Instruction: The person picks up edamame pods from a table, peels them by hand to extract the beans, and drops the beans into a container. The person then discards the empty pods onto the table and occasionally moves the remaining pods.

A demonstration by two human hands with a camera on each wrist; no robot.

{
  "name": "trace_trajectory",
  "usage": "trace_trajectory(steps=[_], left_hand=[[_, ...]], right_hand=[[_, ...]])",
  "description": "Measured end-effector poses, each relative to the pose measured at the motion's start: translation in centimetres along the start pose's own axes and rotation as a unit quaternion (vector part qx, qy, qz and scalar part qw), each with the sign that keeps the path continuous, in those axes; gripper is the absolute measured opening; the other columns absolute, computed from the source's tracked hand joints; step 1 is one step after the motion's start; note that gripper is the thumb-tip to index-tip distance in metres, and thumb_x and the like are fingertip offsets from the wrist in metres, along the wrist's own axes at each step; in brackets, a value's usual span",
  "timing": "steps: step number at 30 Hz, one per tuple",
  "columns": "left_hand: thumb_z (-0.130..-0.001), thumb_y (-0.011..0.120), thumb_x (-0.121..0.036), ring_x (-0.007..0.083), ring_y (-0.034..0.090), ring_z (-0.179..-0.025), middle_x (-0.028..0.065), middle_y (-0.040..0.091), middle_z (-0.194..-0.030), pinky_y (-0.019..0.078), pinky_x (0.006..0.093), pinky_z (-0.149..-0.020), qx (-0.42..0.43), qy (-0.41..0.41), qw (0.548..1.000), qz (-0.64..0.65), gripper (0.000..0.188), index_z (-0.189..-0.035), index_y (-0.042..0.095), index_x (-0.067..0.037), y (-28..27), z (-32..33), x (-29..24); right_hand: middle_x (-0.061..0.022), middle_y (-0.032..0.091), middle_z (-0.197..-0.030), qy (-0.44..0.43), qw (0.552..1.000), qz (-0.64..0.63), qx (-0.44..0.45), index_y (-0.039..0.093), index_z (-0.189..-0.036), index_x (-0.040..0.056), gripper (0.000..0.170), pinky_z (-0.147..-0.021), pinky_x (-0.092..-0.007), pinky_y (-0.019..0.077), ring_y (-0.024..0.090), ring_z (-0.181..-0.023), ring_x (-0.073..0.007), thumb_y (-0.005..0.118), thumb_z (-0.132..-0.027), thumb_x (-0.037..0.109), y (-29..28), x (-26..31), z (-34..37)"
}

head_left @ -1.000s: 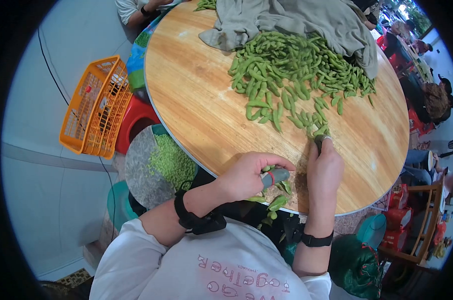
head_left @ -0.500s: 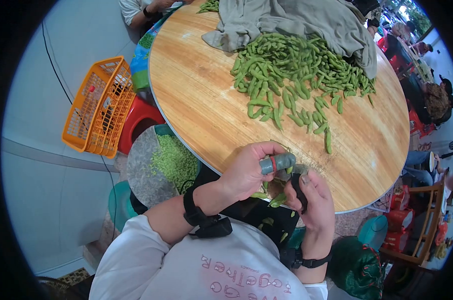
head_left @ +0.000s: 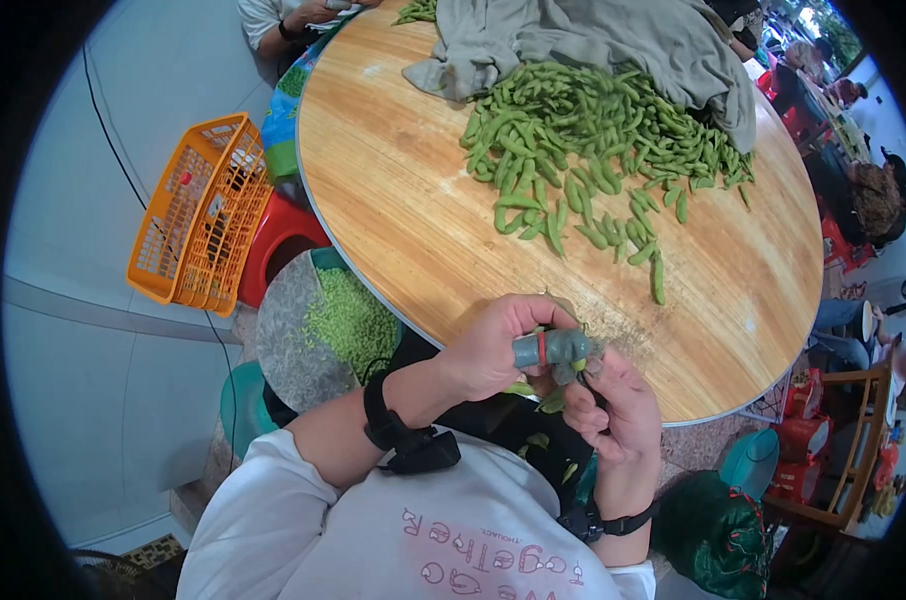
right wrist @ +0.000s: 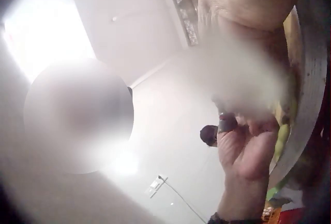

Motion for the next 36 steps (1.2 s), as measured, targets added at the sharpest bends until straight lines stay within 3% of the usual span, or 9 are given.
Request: trace_trajectory(steps=[4, 7, 9, 10, 12, 20, 24, 30, 36], left_hand=[[-0.081, 0.059, -0.004, 0.0098, 0.056, -0.074, 0.002, 0.055, -0.083, 0.0467, 0.0219, -0.064, 0.027, 0.0, 1.0, 0.012, 0.012, -0.093, 0.056, 0.0, 0.3, 0.0, 0.1], [-0.08, 0.059, 0.0, 0.0096, 0.056, -0.078, 0.0026, 0.057, -0.087, 0.0475, 0.0228, -0.066, 0.021, -0.002, 1.0, 0.008, 0.016, -0.096, 0.056, -0.001, 0.6, 0.1, 0.0], [-0.078, 0.06, 0.004, 0.0089, 0.056, -0.082, 0.0036, 0.059, -0.09, 0.0468, 0.0227, -0.07, -0.09, 0.043, 0.975, -0.201, 0.021, -0.098, 0.057, 0.0, 0.6, 0.2, -1.1], [-0.078, 0.06, 0.004, 0.0089, 0.056, -0.082, 0.0036, 0.059, -0.09, 0.0468, 0.0227, -0.07, -0.09, 0.042, 0.975, -0.2, 0.021, -0.098, 0.057, 0.0, 0.7, 0.1, -1.1], [-0.076, 0.058, 0.009, 0.0085, 0.055, -0.085, 0.004, 0.06, -0.091, 0.0451, 0.0219, -0.074, -0.1, 0.089, 0.958, -0.252, 0.025, -0.1, 0.056, 0.001, 0.9, 0.1, -1.8], [-0.074, 0.054, 0.01, 0.0118, 0.057, -0.084, 0.0068, 0.061, -0.089, 0.0447, 0.0238, -0.074, -0.112, 0.139, 0.884, -0.433, 0.022, -0.095, 0.059, 0.002, -0.3, -0.5, -2.7], [-0.072, 0.057, 0.006, 0.0181, 0.06, -0.08, 0.0105, 0.061, -0.082, 0.0457, 0.0272, -0.071, -0.084, 0.201, 0.828, -0.517, 0.021, -0.093, 0.059, 0.002, 1.0, -0.5, -3.6], [-0.071, 0.062, 0.001, 0.0223, 0.061, -0.075, 0.0128, 0.061, -0.081, 0.0464, 0.0288, -0.068, -0.069, 0.096, 0.83, -0.546, 0.021, -0.091, 0.057, 0.001, 0.8, -1.3, -3.4], [-0.067, 0.061, 0.0, 0.0341, 0.058, -0.077, 0.0172, 0.058, -0.081, 0.0466, 0.0362, -0.066, -0.018, 0.141, 0.762, -0.631, 0.027, -0.093, 0.055, 0.001, 1.5, -1.6, -2.9]], right_hand=[[-0.0038, 0.047, -0.063, 0.014, 0.999, -0.042, 0.024, 0.051, -0.102, 0.0014, 0.018, -0.038, -0.0165, 0.0246, 0.033, -0.044, -0.005, 0.044, -0.093, 0.014, -0.4, -0.4, -0.1], [-0.002, 0.047, -0.062, -0.047, 0.996, 0.074, -0.027, 0.052, -0.099, 0.003, 0.015, -0.039, -0.0164, 0.0253, 0.033, -0.044, -0.0041, 0.044, -0.093, 0.013, -0.5, 0.3, -0.1], [-0.0028, 0.048, -0.06, -0.147, 0.933, 0.306, -0.119, 0.055, -0.092, 0.0014, 0.011, -0.043, -0.0195, 0.0311, 0.038, -0.047, -0.0061, 0.048, -0.09, 0.01, -0.9, 1.7, 0.0], [-0.0028, 0.048, -0.06, -0.147, 0.933, 0.306, -0.12, 0.055, -0.092, 0.0014, 0.011, -0.043, -0.0195, 0.0311, 0.038, -0.047, -0.0061, 0.048, -0.09, 0.01, -0.8, 1.4, -0.2], [-0.0045, 0.049, -0.059, -0.256, 0.792, 0.511, -0.216, 0.056, -0.084, -0.0014, 0.009, -0.048, -0.0236, 0.0362, 0.043, -0.052, -0.0086, 0.052, -0.086, 0.006, -0.2, 2.7, 0.5], [-0.0043, 0.051, -0.061, -0.217, 0.81, 0.491, -0.235, 0.057, -0.086, -0.0036, 0.009, -0.051, -0.0253, 0.0381, 0.044, -0.057, -0.0085, 0.053, -0.086, 0.005, -0.7, 3.1, 0.0], [-0.0006, 0.055, -0.066, -0.31, 0.803, 0.45, -0.24, 0.058, -0.092, -0.0036, 0.01, -0.054, -0.0211, 0.0398, 0.047, -0.061, -0.0058, 0.055, -0.085, 0.004, -0.7, 4.9, 0.1], [-0.0013, 0.059, -0.069, -0.288, 0.798, 0.479, -0.226, 0.061, -0.086, -0.0038, 0.008, -0.058, -0.0197, 0.0428, 0.05, -0.062, -0.0048, 0.061, -0.081, 0.002, -0.5, 5.2, -0.3], [-0.0022, 0.06, -0.069, -0.289, 0.808, 0.463, -0.221, 0.06, -0.086, -0.0038, 0.007, -0.058, -0.0203, 0.0432, 0.05, -0.063, -0.0047, 0.06, -0.082, 0.002, -1.1, 4.7, -0.9]])
Point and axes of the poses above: each hand's wrist, its own z-axis away from the middle knuckle, its own y-axis out of the palm, x = y × z, the point moved 7 cm from there along -z, towards the middle knuckle
